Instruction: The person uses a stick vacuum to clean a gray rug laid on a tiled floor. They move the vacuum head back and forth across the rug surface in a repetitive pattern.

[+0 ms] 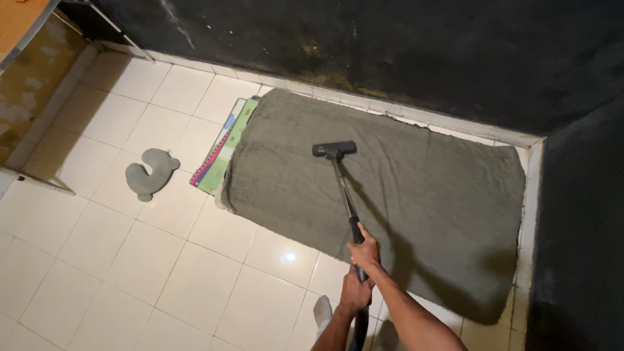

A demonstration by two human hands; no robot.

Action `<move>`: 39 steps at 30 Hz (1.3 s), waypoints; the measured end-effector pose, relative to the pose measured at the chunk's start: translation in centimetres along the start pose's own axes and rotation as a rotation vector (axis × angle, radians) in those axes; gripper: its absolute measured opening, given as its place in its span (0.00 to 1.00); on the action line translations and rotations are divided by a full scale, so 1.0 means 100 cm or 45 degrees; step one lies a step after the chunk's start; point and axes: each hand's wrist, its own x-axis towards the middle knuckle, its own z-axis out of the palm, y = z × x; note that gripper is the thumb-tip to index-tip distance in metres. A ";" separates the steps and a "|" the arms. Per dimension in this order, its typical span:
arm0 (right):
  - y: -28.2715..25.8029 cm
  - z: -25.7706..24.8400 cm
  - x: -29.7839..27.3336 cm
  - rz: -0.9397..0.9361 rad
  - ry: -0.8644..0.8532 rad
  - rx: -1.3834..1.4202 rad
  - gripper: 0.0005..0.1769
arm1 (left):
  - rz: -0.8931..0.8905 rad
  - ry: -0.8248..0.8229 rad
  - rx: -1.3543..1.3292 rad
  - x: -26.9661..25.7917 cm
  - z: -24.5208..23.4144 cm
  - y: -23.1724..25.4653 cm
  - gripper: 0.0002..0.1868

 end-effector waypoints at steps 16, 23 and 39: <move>0.068 -0.021 -0.042 0.222 -0.065 -0.014 0.44 | 0.078 -0.027 0.005 -0.034 0.050 -0.084 0.30; 0.083 -0.035 -0.057 0.269 -0.084 -0.033 0.46 | 0.026 -0.018 0.064 -0.047 0.072 -0.102 0.32; 0.097 -0.047 -0.080 0.243 -0.116 -0.051 0.45 | -0.030 -0.007 0.094 -0.066 0.088 -0.113 0.34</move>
